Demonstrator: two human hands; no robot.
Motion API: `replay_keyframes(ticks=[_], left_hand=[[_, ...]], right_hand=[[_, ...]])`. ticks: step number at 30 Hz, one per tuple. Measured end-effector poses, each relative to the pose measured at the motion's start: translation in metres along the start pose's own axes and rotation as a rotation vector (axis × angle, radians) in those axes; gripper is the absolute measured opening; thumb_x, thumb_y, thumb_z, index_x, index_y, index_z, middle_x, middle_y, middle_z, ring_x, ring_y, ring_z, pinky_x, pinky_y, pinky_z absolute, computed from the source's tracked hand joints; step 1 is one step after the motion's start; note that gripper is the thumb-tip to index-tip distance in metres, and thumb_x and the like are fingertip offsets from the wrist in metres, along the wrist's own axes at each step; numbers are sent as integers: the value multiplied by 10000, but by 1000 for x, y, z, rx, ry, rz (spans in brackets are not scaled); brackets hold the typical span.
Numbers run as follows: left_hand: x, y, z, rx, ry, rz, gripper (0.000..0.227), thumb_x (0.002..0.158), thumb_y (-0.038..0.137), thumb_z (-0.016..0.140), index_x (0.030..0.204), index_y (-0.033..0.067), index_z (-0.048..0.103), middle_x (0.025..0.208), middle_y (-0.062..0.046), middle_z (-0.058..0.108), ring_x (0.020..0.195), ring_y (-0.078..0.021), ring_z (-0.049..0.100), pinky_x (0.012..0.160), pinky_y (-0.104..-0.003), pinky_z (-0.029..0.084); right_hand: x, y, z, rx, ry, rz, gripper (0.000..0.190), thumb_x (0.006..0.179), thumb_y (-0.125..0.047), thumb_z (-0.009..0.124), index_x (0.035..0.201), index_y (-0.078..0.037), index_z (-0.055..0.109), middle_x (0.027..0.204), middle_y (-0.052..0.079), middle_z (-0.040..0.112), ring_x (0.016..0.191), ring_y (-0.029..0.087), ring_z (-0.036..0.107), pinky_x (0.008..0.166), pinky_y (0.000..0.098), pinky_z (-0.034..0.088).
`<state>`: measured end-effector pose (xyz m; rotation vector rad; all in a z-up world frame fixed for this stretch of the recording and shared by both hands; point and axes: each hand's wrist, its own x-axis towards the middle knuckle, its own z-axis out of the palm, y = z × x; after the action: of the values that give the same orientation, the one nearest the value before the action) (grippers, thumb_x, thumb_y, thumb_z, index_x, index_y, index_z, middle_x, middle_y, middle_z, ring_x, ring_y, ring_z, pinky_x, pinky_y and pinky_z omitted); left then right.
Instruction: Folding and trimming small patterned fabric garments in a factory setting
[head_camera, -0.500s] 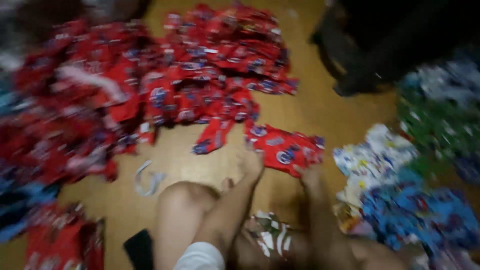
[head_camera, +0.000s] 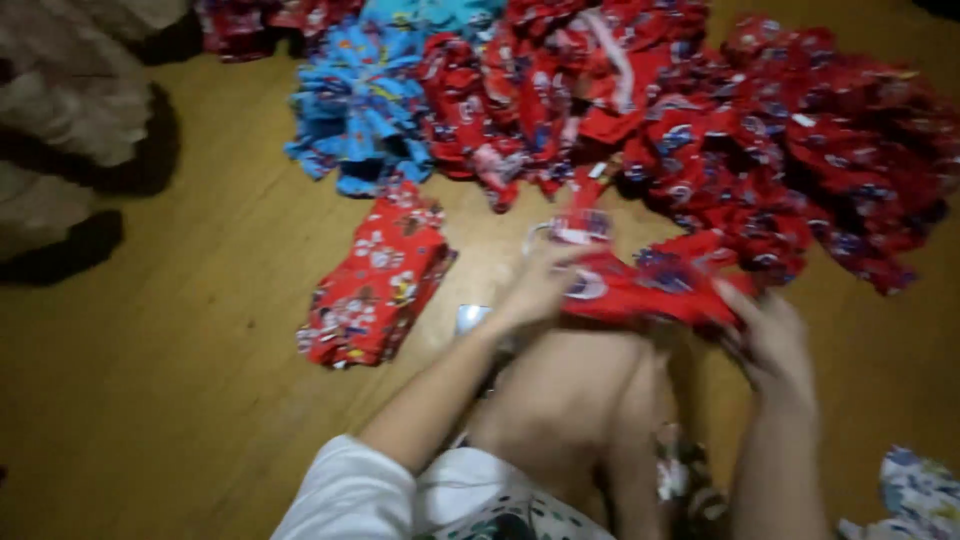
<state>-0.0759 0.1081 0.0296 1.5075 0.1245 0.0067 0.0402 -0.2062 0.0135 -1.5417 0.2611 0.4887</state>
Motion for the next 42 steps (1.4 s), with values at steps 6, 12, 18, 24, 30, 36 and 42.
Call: replay_keyframes(ticks=[6,12,18,24,30,36,42], left_hand=[[-113,20,-157,514,515,166,616,918,240,669,1464,3,509,1370,-189,638,1175,-285,636,1008,-362,494],[-175,-68,-176,360,969,129,719,943,132,684,1574,34,353,1403,-221,565,1160,-273,618,964,-315,513],[-200,-203,-181,257,1132,-116,714,933,172,682,1539,-36,366,1446,-247,540,1186,-302,622,991,-343,522],[-213,-147,-189,727,1418,-249,819,895,297,786,1548,-4,394,1461,-313,447,1251,-472,428,1061,-529,367],[-98,-105,-231,1051,850,464,369,950,69,672,1317,31,679,1357,-195,641,1327,-411,530,1195,-523,322],[-27,-162,-213,1433,323,142,608,1007,504,441,1567,269,426,1673,-105,315,1521,-468,229,1182,-726,99],[56,-120,-170,1428,526,397,342,949,347,628,1108,46,663,1353,-147,618,1380,-364,475,1190,-599,222]], right_hand=[[22,-32,243,-163,-400,-357,366,920,-137,728,1251,-18,626,968,47,686,627,71,536,488,174,374],[21,-7,347,-402,-390,-324,547,810,-242,795,1285,-19,642,1402,193,627,1275,351,626,1081,450,524],[47,18,229,-418,-340,-421,407,842,-188,806,1197,-11,714,1133,115,752,990,206,718,895,302,586],[-27,-24,47,-372,70,-225,237,968,-227,729,1181,-126,704,900,-36,638,571,50,385,493,218,286],[-44,36,-64,-397,347,-197,180,1019,-218,691,1170,-122,677,936,6,661,592,94,433,523,234,341],[-97,83,-136,-456,424,-137,247,1008,-191,706,1130,23,712,867,94,639,635,174,456,548,289,312],[-105,247,-302,-463,683,-117,244,1147,-93,699,1147,152,699,913,250,685,509,333,520,440,430,416]])
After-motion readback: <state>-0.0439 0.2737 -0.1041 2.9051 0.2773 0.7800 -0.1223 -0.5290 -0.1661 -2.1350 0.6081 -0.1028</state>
